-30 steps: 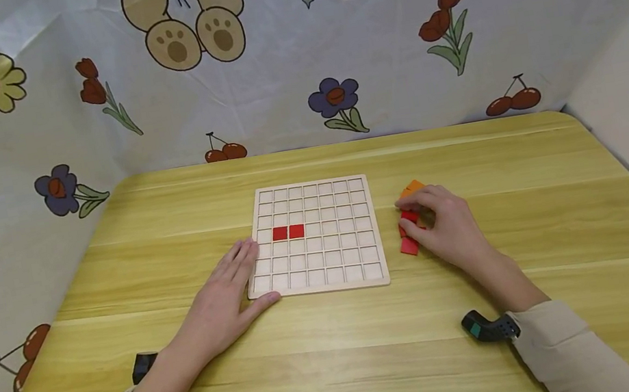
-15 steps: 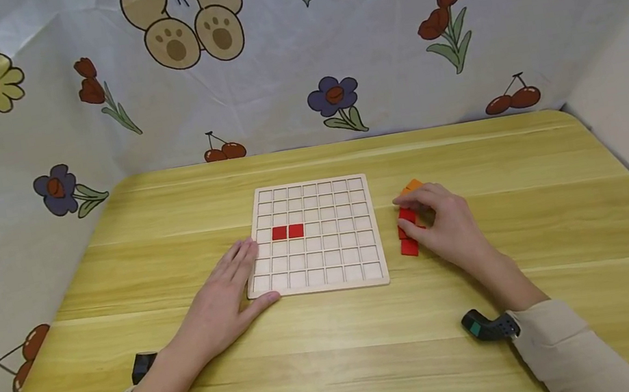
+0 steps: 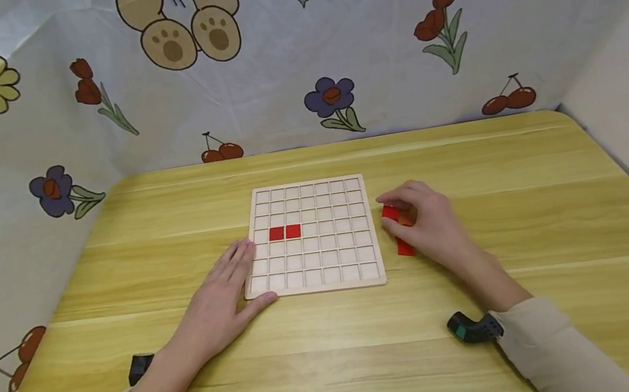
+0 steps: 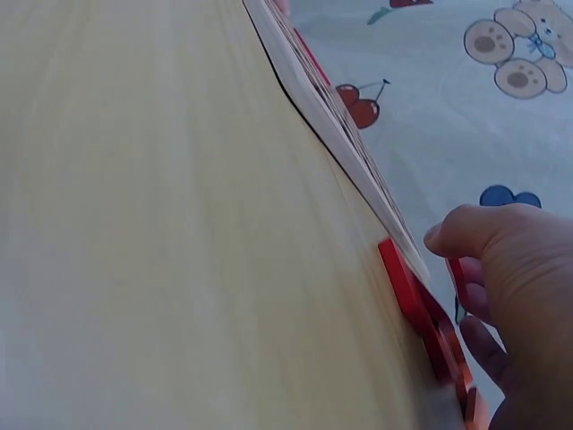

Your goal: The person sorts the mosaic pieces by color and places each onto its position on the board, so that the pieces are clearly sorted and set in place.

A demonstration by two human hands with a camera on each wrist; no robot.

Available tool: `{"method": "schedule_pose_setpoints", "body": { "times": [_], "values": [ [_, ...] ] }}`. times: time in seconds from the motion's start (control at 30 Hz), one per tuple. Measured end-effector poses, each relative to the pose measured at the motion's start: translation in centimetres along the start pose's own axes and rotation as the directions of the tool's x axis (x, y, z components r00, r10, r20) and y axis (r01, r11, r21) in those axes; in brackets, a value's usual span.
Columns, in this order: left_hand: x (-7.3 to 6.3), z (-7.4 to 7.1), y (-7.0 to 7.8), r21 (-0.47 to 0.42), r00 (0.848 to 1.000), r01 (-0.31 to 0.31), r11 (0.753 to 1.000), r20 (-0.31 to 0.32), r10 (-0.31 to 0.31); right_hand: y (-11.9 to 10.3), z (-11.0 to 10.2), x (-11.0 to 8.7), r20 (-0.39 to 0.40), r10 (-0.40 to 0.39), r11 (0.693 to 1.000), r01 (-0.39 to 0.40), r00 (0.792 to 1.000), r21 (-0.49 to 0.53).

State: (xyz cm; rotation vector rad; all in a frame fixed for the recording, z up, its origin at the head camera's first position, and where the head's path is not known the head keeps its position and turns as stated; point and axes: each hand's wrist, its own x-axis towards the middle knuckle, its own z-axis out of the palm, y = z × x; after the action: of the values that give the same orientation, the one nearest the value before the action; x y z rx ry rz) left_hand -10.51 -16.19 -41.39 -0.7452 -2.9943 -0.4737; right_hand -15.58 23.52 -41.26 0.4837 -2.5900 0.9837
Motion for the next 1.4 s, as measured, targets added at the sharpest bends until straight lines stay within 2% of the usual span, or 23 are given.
{"method": "schedule_pose_setpoints", "body": {
  "times": [0.27, 0.43, 0.7, 0.9, 1.13, 1.4],
  "values": [
    [-0.5, -0.2, -0.5, 0.006, 1.0, 0.011, 1.0, -0.009, -0.011, -1.4, 1.7, 1.3, 0.033, -0.04, 0.999, 0.04, 0.999, 0.005],
    [-0.8, -0.3, -0.8, 0.001, 1.0, 0.016, 1.0, -0.016, -0.016, -3.0, 2.9, 2.3, 0.071, -0.053, 0.998, 0.05, 0.996, 0.035],
    [-1.0, -0.4, -1.0, 0.002, 1.0, 0.011, 1.0, -0.024, -0.011, -6.1, 5.9, 4.0, 0.118, -0.066, 0.993, 0.054, 0.991, 0.105],
    [-1.0, -0.2, -1.1, 0.007, 1.0, 0.012, 1.0, -0.02, -0.012, -7.6, 8.0, 5.0, 0.153, -0.08, 0.985, 0.054, 0.985, 0.166],
    [-0.9, -0.1, -0.9, 0.009, 1.0, 0.005, 1.0, -0.024, -0.005, -7.8, 9.1, 4.9, 0.187, -0.118, 0.983, 0.088, 0.975, 0.161],
    [-0.3, 0.1, -0.4, 0.014, 1.0, -0.002, 1.0, -0.006, 0.002, -6.6, 8.5, 3.8, 0.099, -0.154, 0.98, 0.138, 0.983, 0.145]
  ]
}}
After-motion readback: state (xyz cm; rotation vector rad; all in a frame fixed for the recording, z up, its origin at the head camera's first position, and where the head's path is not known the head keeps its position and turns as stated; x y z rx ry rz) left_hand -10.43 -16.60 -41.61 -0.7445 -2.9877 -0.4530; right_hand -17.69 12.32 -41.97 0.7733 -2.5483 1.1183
